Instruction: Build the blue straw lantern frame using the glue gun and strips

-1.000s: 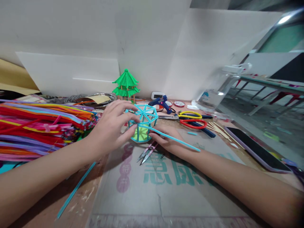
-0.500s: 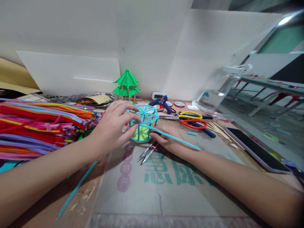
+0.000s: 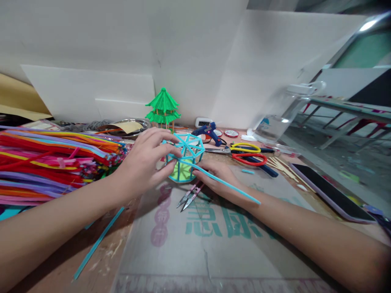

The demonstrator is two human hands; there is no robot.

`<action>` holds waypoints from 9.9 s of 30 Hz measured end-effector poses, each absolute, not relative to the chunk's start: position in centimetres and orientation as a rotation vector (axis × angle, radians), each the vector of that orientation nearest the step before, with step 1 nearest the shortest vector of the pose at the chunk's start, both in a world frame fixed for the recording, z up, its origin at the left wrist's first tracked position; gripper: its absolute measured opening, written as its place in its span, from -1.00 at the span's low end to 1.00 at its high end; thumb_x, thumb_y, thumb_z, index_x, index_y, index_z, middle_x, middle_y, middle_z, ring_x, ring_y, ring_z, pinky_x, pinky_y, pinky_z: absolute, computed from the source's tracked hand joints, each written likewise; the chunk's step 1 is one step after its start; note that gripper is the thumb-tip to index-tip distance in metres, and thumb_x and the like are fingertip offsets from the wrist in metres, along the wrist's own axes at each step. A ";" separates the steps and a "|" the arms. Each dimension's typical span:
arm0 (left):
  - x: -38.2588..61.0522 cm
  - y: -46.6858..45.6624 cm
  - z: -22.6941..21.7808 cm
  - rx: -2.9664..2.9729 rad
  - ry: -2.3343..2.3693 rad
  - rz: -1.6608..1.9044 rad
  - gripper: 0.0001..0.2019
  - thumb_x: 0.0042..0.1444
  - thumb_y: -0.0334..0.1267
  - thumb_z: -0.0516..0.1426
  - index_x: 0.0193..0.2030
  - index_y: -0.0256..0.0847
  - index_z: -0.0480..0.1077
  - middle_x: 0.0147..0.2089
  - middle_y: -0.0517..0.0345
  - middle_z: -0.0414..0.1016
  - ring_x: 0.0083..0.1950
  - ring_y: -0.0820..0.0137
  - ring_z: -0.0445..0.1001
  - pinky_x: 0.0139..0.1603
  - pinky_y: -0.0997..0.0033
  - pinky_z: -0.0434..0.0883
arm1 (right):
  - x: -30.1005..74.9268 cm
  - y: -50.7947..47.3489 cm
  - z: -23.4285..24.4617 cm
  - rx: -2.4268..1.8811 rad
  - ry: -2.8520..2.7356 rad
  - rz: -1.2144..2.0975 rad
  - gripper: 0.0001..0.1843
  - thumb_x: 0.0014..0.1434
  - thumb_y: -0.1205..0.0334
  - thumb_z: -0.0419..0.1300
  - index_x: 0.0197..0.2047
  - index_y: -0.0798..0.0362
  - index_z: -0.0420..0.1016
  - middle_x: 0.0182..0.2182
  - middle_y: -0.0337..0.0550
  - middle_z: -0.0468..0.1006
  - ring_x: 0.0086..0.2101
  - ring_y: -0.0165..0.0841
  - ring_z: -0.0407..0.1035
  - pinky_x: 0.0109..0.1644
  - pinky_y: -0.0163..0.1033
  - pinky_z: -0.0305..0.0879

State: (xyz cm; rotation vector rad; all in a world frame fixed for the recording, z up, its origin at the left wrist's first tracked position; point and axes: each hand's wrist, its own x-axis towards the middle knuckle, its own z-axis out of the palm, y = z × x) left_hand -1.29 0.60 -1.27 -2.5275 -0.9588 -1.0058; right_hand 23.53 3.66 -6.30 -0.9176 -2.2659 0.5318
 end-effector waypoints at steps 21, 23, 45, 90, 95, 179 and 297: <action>-1.1 0.5 -1.2 -2.540 -0.973 -1.040 -0.93 0.26 -0.30 0.15 -0.18 -0.16 0.47 0.06 0.03 0.51 0.22 0.17 0.41 0.37 -0.07 0.26 | 23.4 3.8 -6.5 -0.991 -2.313 0.385 -0.81 0.34 0.20 0.17 -0.24 0.02 0.61 -0.32 -0.17 0.65 -0.32 -0.34 0.46 -0.26 -0.31 0.25; -1.1 0.6 -1.2 -2.542 -0.988 -1.059 -0.94 0.25 -0.31 0.15 -0.18 -0.15 0.47 0.06 0.04 0.51 0.21 0.18 0.42 0.35 -0.04 0.28 | 23.4 3.9 -6.6 -0.990 -2.306 0.380 -0.81 0.33 0.19 0.18 -0.25 0.01 0.61 -0.33 -0.18 0.64 -0.33 -0.34 0.45 -0.25 -0.30 0.26; -1.4 0.9 -1.7 -2.546 -0.964 -1.069 -0.88 0.29 -0.34 0.12 -0.12 -0.15 0.49 0.10 0.01 0.48 0.19 0.16 0.39 0.30 -0.04 0.28 | 32.5 9.4 -0.6 -1.423 -2.095 0.303 -0.56 0.23 0.10 0.25 0.14 0.09 0.47 -0.10 0.02 0.65 -0.17 -0.19 0.54 -0.05 -0.09 0.46; -2.4 2.2 -1.8 -2.511 -0.971 -1.014 -0.88 0.34 -0.30 0.10 -0.09 -0.16 0.47 0.09 0.02 0.50 0.21 0.16 0.39 0.33 -0.07 0.26 | 28.6 0.5 -4.5 -0.839 -2.064 0.185 -0.82 0.21 0.08 0.34 -0.17 -0.10 0.48 -0.32 -0.20 0.63 -0.35 -0.23 0.55 -0.24 -0.14 0.50; -2.4 2.2 -1.9 -2.508 -0.985 -1.016 -0.87 0.32 -0.33 0.11 -0.08 -0.16 0.48 0.09 0.02 0.50 0.21 0.16 0.40 0.36 -0.09 0.25 | 29.0 1.2 -5.3 -0.762 -2.182 0.214 -0.76 0.21 0.05 0.35 -0.09 -0.13 0.49 -0.21 -0.17 0.67 -0.24 -0.18 0.58 -0.20 -0.12 0.52; -2.0 1.9 -1.8 -2.479 -0.954 -1.018 -0.87 0.34 -0.25 0.09 -0.10 -0.15 0.47 0.05 0.02 0.54 0.18 0.16 0.44 0.36 -0.10 0.27 | 27.8 0.8 -4.7 -1.057 -2.081 0.170 -0.68 0.17 -0.04 0.32 -0.46 -0.08 0.37 -0.57 -0.32 0.44 -0.56 -0.36 0.33 -0.51 -0.25 0.23; -2.6 2.5 -2.0 -2.422 -1.008 -0.913 -0.78 0.31 -0.17 0.11 -0.02 -0.15 0.51 0.16 -0.06 0.49 0.32 0.04 0.33 0.42 -0.25 0.16 | 27.6 19.8 -2.0 -1.541 -1.859 0.538 -0.74 0.25 0.08 0.27 -0.25 0.14 0.56 -0.42 -0.08 0.63 -0.43 -0.34 0.46 -0.37 -0.30 0.34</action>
